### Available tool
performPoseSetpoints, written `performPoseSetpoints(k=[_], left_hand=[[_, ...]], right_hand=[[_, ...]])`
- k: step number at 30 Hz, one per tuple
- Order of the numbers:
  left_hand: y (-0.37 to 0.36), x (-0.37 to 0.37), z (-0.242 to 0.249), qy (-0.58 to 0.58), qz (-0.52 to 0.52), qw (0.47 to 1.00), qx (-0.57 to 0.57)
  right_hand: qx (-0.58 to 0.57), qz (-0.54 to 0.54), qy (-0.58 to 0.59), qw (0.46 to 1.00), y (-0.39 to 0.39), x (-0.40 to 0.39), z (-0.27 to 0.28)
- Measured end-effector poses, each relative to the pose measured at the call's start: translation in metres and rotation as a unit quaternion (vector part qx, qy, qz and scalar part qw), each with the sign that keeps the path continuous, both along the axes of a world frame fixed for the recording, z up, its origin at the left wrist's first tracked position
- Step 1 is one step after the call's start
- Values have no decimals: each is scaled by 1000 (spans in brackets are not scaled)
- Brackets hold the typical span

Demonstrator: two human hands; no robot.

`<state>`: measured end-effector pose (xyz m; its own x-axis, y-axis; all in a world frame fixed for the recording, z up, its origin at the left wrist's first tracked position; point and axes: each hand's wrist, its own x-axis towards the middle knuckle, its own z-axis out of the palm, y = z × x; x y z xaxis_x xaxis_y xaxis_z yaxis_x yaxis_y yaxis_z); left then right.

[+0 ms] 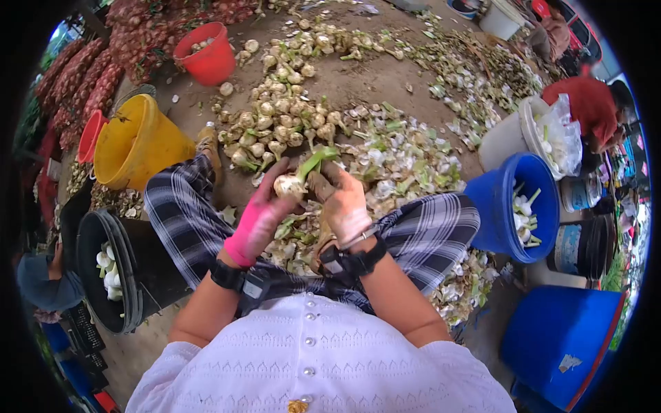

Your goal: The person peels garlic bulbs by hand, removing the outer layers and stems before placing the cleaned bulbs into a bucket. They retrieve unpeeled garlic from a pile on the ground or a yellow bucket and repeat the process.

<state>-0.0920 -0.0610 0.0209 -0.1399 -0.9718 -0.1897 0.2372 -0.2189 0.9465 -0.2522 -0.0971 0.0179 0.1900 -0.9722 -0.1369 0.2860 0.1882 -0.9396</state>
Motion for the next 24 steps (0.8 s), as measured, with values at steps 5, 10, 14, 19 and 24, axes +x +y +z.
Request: performPoseSetpoints(k=[5,10,14,19,24], left_hand=[[14,24,-6,-424,180,843,-277],[27,49,-15,-472,234,812,-253],[29,81,-16,-418,236,839,-257],[31,119,-25,-44,96,991,-82],[34,125,-38,-46,73,992,-90]], right_hand=[[76,89,-94,989,19,41,-8],[88,83,7,993,25,89,-10],[10,118,97,988,20,96,-4],[-35,150,193,969,12,106,2],[-130,107,372,913,11,124,0]])
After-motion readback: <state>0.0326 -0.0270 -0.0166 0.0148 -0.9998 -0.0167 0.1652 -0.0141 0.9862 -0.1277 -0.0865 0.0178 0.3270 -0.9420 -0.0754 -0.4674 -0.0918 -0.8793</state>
